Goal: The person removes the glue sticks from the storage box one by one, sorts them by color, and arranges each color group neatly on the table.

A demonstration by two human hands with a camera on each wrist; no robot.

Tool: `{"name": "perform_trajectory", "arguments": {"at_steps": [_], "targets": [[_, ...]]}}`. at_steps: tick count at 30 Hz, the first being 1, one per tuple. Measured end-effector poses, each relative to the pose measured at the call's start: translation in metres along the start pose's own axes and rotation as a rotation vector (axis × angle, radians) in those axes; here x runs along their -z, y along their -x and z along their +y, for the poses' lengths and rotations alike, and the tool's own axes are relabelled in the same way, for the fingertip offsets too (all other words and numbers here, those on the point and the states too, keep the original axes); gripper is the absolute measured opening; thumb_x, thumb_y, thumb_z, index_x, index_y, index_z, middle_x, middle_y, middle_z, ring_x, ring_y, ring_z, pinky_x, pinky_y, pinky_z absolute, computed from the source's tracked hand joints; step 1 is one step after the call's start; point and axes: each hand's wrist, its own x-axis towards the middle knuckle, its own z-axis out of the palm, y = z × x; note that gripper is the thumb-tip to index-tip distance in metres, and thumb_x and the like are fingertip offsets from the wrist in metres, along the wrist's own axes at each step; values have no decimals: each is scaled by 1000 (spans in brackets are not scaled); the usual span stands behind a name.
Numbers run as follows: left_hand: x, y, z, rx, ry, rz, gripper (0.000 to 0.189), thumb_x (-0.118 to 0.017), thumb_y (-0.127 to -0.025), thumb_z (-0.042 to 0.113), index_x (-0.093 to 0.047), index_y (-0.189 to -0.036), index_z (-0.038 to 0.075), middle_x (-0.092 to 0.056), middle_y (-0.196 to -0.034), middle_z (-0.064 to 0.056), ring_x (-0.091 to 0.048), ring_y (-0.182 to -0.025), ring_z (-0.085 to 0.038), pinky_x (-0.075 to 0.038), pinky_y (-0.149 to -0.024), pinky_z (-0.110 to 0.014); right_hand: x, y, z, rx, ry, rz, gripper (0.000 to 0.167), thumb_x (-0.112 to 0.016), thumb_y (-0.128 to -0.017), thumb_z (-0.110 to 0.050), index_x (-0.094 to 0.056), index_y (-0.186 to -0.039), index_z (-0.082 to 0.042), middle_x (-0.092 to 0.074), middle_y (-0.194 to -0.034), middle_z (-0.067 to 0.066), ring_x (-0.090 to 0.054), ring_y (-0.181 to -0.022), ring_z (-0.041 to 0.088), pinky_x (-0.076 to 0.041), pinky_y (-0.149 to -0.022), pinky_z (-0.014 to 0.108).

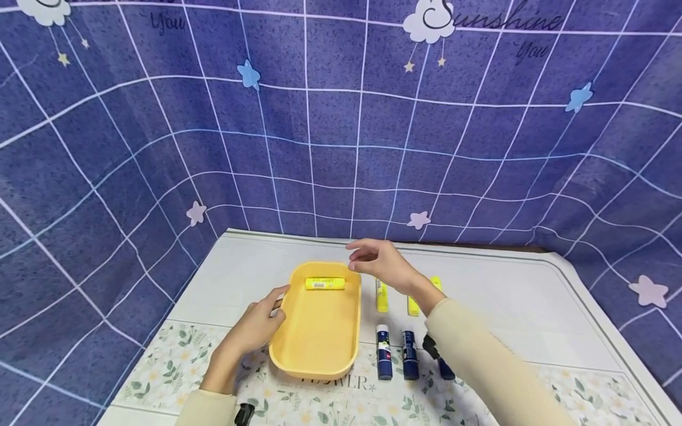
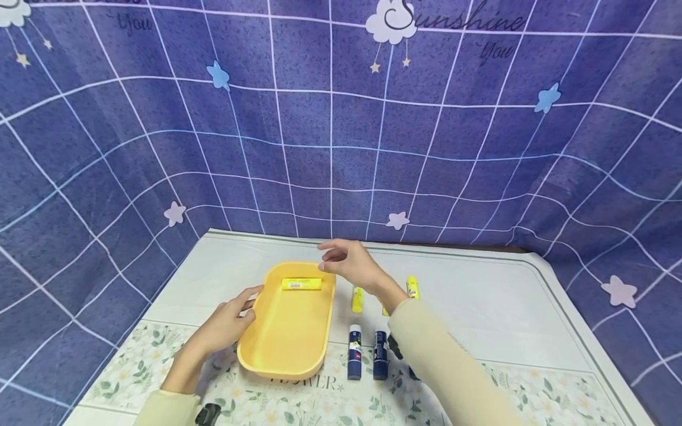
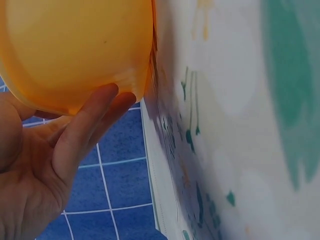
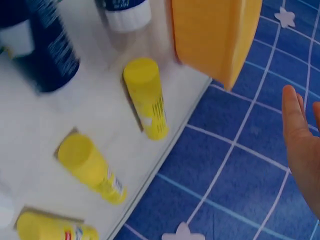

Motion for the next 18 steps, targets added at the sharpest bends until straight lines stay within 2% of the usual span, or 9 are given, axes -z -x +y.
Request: {"name": "perform_trajectory", "arguments": {"at_steps": [8, 12, 18], "targets": [[0, 0, 1, -7, -12, 9, 57, -48, -103, 7, -38, -159, 7, -60, -143, -31, -72, -115, -37, -62, -82, -37, -34, -25, 6, 5, 86, -52, 42, -75, -92, -8, -68, -134, -8, -75, -113, 18, -72, -100, 20, -57, -82, 25], [-1, 0, 1, -6, 2, 5, 57, -48, -103, 7, -38, -159, 7, -59, -143, -31, -73, -112, -36, -62, -78, -35, -44, -32, 11, -25, 117, -48, 42, -77, -91, -8, -69, -132, -9, -76, -110, 14, -71, -98, 19, -57, -81, 25], [-1, 1, 0, -4, -12, 16, 56, -49, -103, 7, -40, -158, 7, -61, -141, -30, -73, -112, -34, -62, -82, -37, -54, -41, 22, -65, 194, -39, 44, -79, -90, -11, -69, -132, -8, -76, -107, 9, -70, -92, 13, -57, -78, 26]]}}
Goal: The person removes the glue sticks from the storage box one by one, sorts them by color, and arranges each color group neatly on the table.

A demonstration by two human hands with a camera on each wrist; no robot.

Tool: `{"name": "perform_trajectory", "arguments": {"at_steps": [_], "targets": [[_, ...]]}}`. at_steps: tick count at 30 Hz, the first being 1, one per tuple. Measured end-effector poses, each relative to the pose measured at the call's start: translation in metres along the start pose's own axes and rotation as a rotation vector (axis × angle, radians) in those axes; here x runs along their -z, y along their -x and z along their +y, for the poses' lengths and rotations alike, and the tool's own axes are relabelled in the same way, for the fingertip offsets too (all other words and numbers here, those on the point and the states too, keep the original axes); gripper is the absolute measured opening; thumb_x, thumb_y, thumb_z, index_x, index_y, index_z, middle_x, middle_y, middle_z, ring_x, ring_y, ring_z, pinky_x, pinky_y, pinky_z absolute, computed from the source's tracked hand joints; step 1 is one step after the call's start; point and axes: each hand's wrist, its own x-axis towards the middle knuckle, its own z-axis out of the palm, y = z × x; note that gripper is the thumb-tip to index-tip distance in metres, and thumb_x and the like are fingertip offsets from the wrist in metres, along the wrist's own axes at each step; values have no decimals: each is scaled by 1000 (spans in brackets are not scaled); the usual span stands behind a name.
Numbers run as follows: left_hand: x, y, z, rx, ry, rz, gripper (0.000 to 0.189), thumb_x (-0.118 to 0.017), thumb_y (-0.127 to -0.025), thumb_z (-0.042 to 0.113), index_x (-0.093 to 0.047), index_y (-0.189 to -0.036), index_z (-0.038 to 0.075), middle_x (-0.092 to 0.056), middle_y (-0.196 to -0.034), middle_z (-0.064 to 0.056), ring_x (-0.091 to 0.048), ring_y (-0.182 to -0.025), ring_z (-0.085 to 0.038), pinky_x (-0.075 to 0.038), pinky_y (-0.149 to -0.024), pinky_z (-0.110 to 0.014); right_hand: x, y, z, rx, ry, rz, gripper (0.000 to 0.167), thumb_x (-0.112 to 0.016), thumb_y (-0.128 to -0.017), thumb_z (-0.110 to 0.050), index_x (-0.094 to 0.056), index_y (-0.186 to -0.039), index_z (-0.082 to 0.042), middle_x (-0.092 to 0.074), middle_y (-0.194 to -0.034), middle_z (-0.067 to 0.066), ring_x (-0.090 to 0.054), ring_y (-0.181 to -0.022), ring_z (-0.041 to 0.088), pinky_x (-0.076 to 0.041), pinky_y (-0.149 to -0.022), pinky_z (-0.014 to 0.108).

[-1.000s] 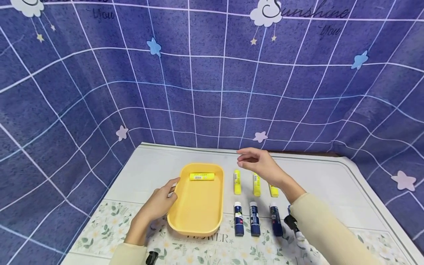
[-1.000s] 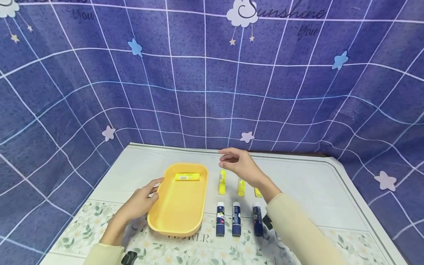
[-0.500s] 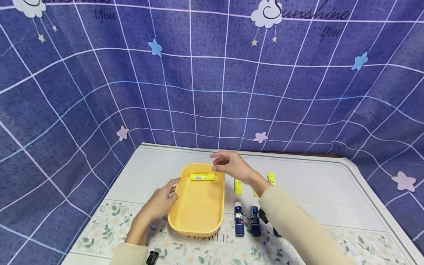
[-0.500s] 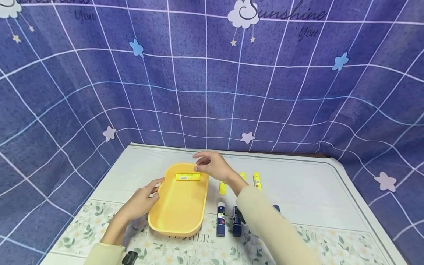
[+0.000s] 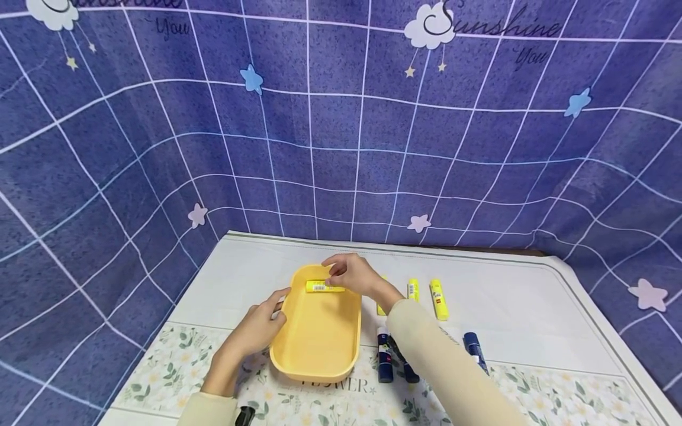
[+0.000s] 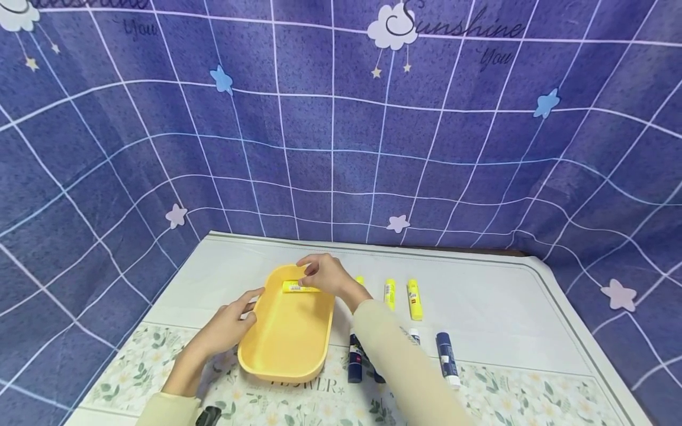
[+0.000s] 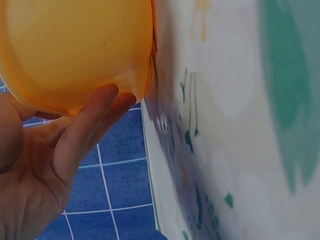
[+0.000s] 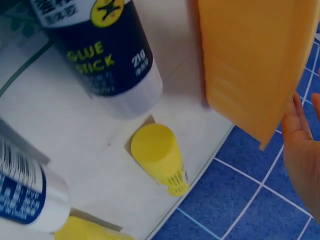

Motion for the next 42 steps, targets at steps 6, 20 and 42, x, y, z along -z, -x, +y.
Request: {"name": "perform_trajectory", "arguments": {"at_steps": [6, 20, 42], "targets": [[0, -1, -1, -1, -8, -11, 56, -49, -103, 8, -39, -159, 7, -60, -142, -31, -71, -116, -36, -62, -82, -37, -12, -8, 3, 2, 105, 17, 41, -81, -88, -11, -72, -128, -7, -78, -107, 13, -73, -95, 18, -58, -82, 28], [1, 0, -2, -12, -34, -15, 56, -48, -104, 8, -39, -159, 8, -61, -142, -30, -66, -125, -42, -61, -90, -42, -27, -16, 3, -1, 228, 44, 41, -79, -87, -8, -72, -128, -10, -77, -113, 17, -63, -115, 36, -47, -106, 47], [1, -1, -2, -15, -31, -6, 56, -49, -103, 8, -40, -158, 8, -60, -142, -30, -67, -123, -40, -60, -79, -31, -45, -20, 2, -31, 495, -28, 40, -73, -91, -2, -73, -130, -12, -74, -130, 4, -71, -106, 22, -57, -92, 33]]}}
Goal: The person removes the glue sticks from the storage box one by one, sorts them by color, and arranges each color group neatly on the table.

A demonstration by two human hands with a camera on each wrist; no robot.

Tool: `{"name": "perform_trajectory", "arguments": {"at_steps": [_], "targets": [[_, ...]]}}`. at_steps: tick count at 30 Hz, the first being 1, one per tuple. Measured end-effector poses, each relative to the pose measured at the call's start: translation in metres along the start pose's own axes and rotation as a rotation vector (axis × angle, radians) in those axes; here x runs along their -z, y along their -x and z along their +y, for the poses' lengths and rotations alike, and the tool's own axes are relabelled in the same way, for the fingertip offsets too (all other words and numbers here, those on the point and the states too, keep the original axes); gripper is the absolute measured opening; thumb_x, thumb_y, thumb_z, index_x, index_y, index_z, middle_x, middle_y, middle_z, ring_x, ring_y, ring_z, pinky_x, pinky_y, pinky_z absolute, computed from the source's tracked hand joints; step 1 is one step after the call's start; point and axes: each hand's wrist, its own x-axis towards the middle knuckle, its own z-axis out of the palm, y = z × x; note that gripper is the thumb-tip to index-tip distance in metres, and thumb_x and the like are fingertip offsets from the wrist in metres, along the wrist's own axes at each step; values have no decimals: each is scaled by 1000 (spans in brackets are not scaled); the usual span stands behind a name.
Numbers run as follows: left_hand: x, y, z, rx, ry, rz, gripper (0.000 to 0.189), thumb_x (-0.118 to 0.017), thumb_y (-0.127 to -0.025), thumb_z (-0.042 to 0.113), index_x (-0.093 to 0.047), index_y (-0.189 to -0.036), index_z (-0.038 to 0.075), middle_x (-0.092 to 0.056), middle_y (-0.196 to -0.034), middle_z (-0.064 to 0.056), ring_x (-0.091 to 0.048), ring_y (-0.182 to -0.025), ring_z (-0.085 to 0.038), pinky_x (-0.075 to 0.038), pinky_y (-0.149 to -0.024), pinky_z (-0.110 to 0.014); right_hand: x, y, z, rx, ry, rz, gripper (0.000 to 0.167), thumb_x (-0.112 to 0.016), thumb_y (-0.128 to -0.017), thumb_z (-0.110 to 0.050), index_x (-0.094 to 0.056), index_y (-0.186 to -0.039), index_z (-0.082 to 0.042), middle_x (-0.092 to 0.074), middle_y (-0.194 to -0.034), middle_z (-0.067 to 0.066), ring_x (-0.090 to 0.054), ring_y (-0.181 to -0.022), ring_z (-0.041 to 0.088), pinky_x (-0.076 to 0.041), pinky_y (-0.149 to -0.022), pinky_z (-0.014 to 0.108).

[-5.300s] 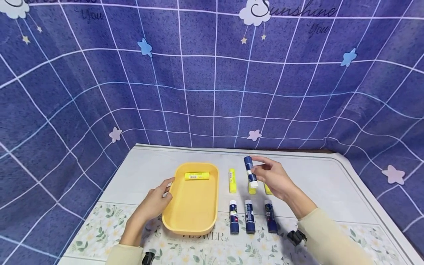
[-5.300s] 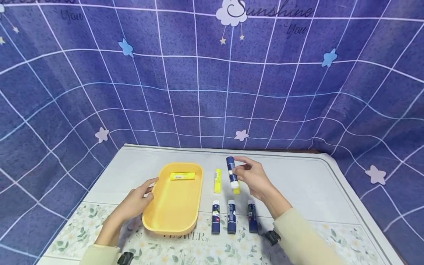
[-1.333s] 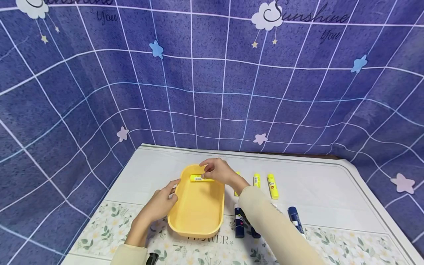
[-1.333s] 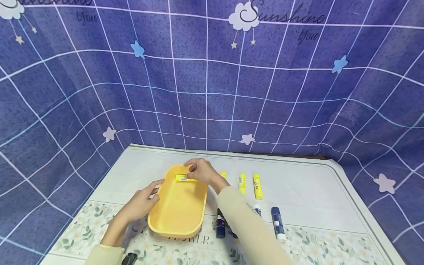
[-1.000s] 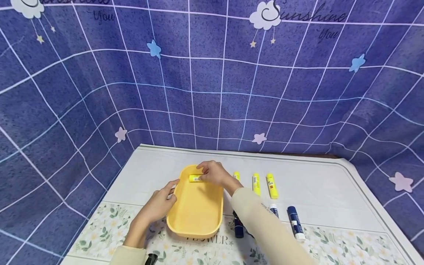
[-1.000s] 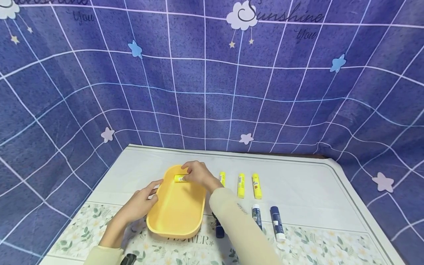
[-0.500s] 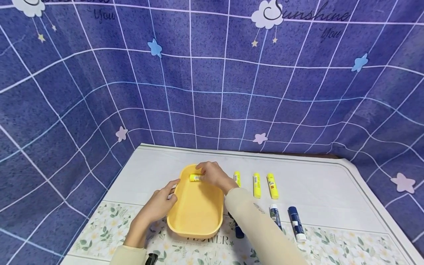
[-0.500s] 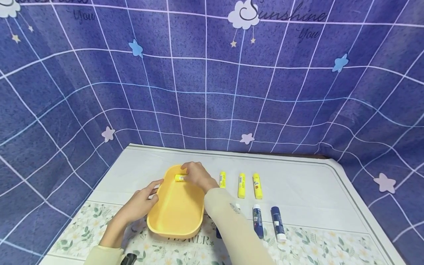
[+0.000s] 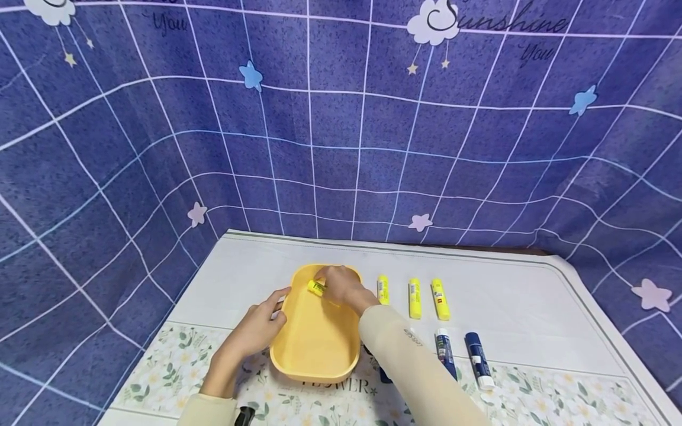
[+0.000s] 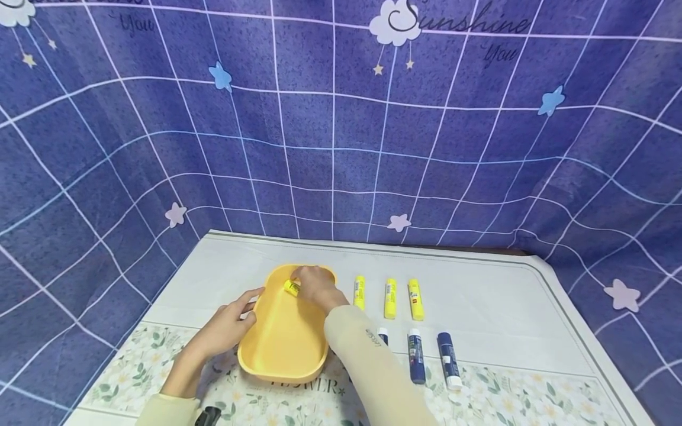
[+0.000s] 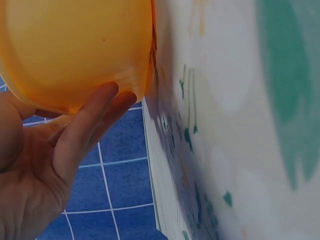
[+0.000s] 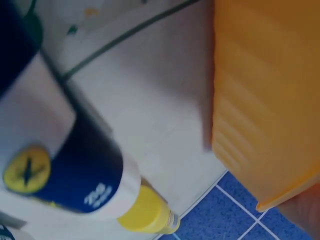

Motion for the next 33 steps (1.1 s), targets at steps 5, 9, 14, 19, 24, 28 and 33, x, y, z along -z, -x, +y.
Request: {"name": "perform_trajectory", "arguments": {"at_steps": [5, 9, 14, 19, 24, 28, 33], "targets": [[0, 1, 2, 2, -2, -7, 56, -49, -104, 8, -39, -159, 7, -59, -143, -31, -64, -127, -42, -61, -84, -35, -2, 2, -2, 4, -67, 8, 42, -77, -83, 3, -76, -124, -10, -75, -126, 5, -70, -92, 17, -57, -83, 29], [0, 2, 1, 12, 5, -12, 56, -48, -104, 8, -38, -159, 7, -58, -144, -31, -63, -128, -42, -61, -89, -39, -5, 6, -4, -5, -149, 18, 40, -77, -82, 3, -77, -121, -7, -76, -119, 11, -72, -88, 18, -56, -75, 24], [-2, 3, 1, 21, 12, -13, 56, -49, -104, 8, -39, -159, 7, -59, -143, -31, -66, -124, -41, -61, -87, -37, -8, 11, -7, -46, -264, 15, 41, -78, -82, 1, -76, -122, -6, -76, -117, 14, -74, -94, 22, -55, -69, 23], [-1, 2, 1, 22, 8, -14, 56, -49, -103, 8, -39, -159, 7, -60, -142, -31, -70, -119, -35, -59, -78, -31, -4, 19, -10, -108, -449, -4, 44, -79, -85, -2, -73, -128, -8, -76, -111, 15, -72, -97, 23, -57, -71, 27], [0, 1, 0, 13, 1, -8, 56, -50, -103, 8, -40, -158, 7, -61, -141, -30, -71, -118, -34, -59, -80, -32, 15, 30, -12, -122, -609, -10, 45, -75, -90, -2, -69, -134, -9, -69, -107, 12, -64, -93, 19, -56, -72, 28], [0, 1, 1, 3, -8, 6, 56, -51, -102, 7, -41, -157, 6, -62, -140, -30, -71, -116, -35, -61, -83, -36, 34, 36, -11, -141, -698, 46, 44, -74, -90, -1, -69, -134, -8, -68, -108, 13, -63, -94, 19, -56, -75, 27], [-1, 1, 3, -3, -6, 14, 57, -51, -102, 6, -40, -157, 5, -61, -140, -31, -69, -119, -39, -62, -83, -37, 58, 43, -2, -169, -764, 147, 45, -73, -90, 1, -69, -134, -8, -67, -107, 15, -62, -93, 18, -57, -76, 26]]}}
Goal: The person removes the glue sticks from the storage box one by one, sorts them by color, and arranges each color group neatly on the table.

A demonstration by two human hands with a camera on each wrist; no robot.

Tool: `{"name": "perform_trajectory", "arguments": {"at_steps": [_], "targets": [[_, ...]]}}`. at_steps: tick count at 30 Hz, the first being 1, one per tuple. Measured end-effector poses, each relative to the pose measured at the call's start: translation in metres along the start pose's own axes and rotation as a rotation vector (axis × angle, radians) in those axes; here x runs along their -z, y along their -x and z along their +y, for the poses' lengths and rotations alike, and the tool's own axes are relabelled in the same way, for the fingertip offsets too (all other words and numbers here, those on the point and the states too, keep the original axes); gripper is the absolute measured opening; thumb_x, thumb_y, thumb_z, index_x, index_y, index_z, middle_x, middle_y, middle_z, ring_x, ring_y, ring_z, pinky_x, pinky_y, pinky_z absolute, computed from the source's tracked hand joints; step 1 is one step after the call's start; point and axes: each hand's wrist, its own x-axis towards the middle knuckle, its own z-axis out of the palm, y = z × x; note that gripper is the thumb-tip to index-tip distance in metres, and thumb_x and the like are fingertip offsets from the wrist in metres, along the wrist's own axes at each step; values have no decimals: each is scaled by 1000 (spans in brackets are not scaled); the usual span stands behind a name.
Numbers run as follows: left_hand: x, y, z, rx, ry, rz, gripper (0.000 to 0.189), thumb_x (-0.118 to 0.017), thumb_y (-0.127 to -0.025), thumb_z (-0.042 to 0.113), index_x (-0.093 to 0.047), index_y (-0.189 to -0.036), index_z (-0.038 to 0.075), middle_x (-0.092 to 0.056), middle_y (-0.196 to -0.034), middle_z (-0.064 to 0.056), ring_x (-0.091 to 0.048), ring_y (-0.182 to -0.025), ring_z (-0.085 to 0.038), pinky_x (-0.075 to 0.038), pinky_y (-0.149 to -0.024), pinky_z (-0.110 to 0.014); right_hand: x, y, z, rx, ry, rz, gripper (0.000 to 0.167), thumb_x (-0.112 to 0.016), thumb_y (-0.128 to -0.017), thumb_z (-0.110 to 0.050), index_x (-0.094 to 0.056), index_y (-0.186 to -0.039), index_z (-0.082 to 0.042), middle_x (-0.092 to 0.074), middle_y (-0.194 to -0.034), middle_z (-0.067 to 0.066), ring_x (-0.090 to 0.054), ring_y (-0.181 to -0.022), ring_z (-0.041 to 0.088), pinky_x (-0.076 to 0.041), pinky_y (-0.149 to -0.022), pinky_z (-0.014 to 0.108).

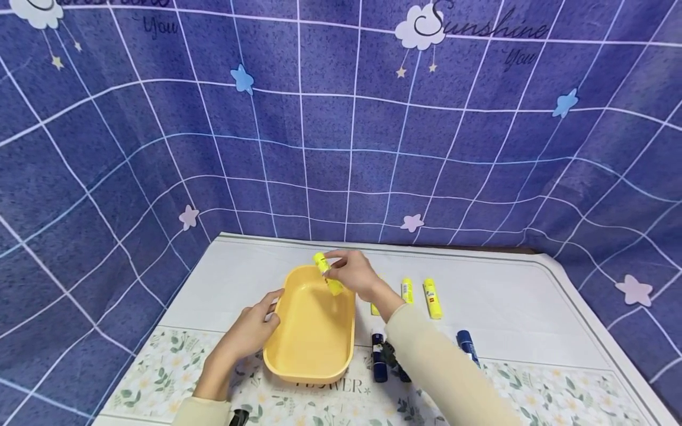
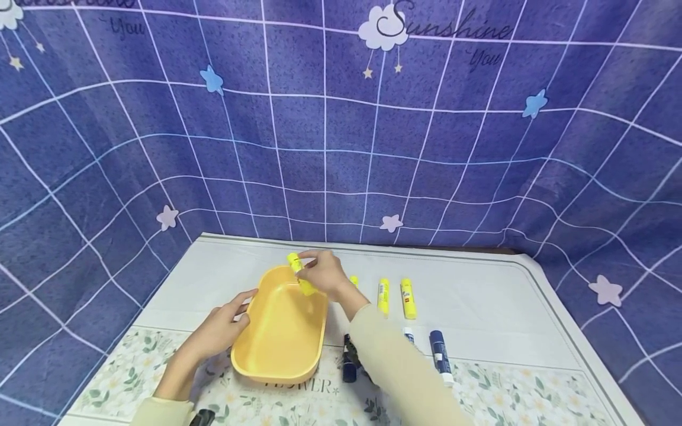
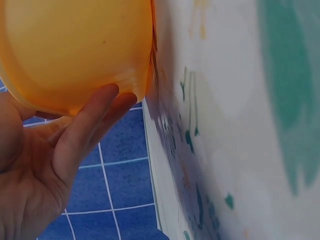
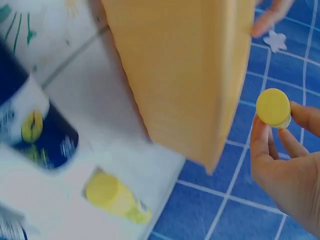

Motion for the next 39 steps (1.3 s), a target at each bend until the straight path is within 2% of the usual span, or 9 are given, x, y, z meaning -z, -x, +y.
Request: {"name": "perform_trajectory", "arguments": {"at_steps": [3, 8, 17, 23, 27, 33, 36, 39], "targets": [[0, 1, 1, 2, 7, -8, 57, -50, -102, 6, -40, -158, 5, -60, -141, -31, -69, -119, -40, -61, -80, -33, 19, 3, -3, 20, -27, 50, 46, -72, -90, 2, -68, -135, -6, -68, -107, 17, -63, -93, 17, -57, -78, 27], [1, 1, 1, 14, 22, -27, 57, -49, -103, 7, -38, -159, 7, -58, -144, -32, -73, -111, -33, -58, -69, -28, 54, 9, -3, 17, -77, 115, 48, -68, -90, 4, -66, -137, -3, -69, -108, 21, -69, -91, 19, -57, -86, 32], [2, 2, 0, -5, 10, -16, 56, -49, -103, 6, -38, -158, 6, -60, -142, -31, -70, -118, -38, -60, -76, -30, 104, 21, 8, -41, -62, 211, 49, -65, -92, 3, -61, -141, -1, -68, -105, 15, -68, -87, 15, -56, -92, 33], [1, 1, 0, -5, 18, -20, 57, -49, -103, 6, -38, -159, 6, -59, -143, -32, -70, -118, -38, -59, -75, -29, 138, 33, 31, -57, -79, 247, 53, -62, -93, 4, -54, -145, 5, -65, -107, 15, -68, -86, 10, -59, -89, 27], [0, 2, 0, -9, 22, -21, 56, -49, -103, 6, -38, -159, 5, -59, -143, -32, -67, -122, -41, -60, -76, -30, 162, 43, 50, -69, -82, 283, 54, -61, -93, 4, -51, -146, 10, -65, -112, 21, -69, -84, 6, -60, -84, 23], [0, 3, 0, 2, 31, -34, 57, -49, -103, 6, -37, -159, 5, -58, -143, -32, -74, -110, -33, -57, -68, -27, 191, 60, 79, -133, -26, 338, 55, -63, -94, -1, -50, -147, 10, -60, -126, 28, -65, -83, 2, -59, -80, 20], [1, 2, -1, -7, 16, -24, 57, -50, -103, 6, -38, -158, 5, -60, -142, -31, -73, -113, -35, -58, -71, -28, 202, 67, 92, -168, -25, 353, 55, -64, -95, -2, -49, -147, 10, -65, -119, 24, -66, -81, 2, -59, -79, 21], [1, 2, 0, -12, 12, -24, 57, -49, -103, 6, -38, -158, 5, -60, -142, -31, -70, -119, -38, -59, -74, -29, 208, 73, 103, -198, -17, 351, 57, -64, -95, -3, -47, -147, 12, -72, -102, 15, -68, -78, 3, -60, -77, 23]]}}
